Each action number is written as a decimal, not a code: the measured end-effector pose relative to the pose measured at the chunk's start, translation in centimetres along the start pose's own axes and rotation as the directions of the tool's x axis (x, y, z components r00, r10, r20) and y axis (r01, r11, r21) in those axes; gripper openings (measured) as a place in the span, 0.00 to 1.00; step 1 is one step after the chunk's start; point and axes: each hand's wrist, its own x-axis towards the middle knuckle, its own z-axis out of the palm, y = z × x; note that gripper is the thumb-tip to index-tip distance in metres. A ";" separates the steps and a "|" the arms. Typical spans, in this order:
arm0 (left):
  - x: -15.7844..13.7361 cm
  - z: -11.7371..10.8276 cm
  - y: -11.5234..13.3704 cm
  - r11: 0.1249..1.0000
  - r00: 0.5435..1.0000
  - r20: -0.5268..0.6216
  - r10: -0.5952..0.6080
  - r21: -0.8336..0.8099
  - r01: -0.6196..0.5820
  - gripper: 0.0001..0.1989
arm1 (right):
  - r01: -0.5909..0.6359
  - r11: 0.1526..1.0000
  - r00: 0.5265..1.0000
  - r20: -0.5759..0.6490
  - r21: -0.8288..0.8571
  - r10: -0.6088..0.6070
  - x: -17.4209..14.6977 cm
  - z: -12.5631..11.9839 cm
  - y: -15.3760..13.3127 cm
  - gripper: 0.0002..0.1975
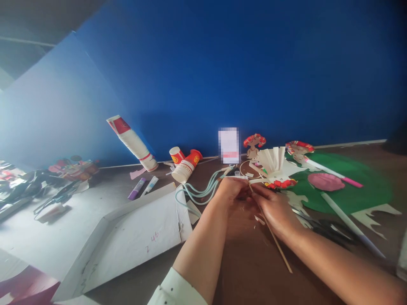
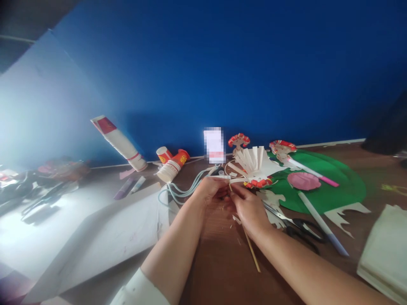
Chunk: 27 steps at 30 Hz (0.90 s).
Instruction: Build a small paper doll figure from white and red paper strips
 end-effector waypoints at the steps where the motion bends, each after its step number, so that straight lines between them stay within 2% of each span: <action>1: 0.1 0.0 -0.1 1.000 1.000 -0.024 -0.007 0.020 0.008 0.06 | -0.001 1.000 1.000 -0.015 -0.008 0.001 -0.1 0.2 0.0 0.14; 5: 0.5 0.0 -0.3 0.995 0.996 -0.091 -0.021 0.099 0.030 0.08 | -0.002 0.998 0.999 -0.036 0.069 0.004 -0.6 1.2 -0.6 0.11; 10: 0.6 -0.2 -0.3 0.993 0.995 -0.094 -0.035 0.111 0.046 0.07 | -0.181 0.965 0.982 -0.017 0.189 0.188 -0.7 1.4 -1.9 0.11; 16: 0.1 -0.3 0.3 0.991 0.994 -0.090 -0.060 0.110 0.070 0.09 | -0.286 0.912 0.957 0.050 0.293 0.284 0.2 0.6 -2.1 0.11; 21: -0.3 -0.1 0.6 0.992 0.998 -0.049 -0.048 0.113 0.053 0.09 | -0.323 0.902 0.946 0.079 0.285 0.314 0.4 0.1 -1.5 0.13; 27: -0.2 0.0 0.2 0.987 1.000 0.000 0.031 0.155 -0.030 0.05 | -0.284 0.912 0.958 0.135 0.296 0.255 0.0 0.4 -1.6 0.16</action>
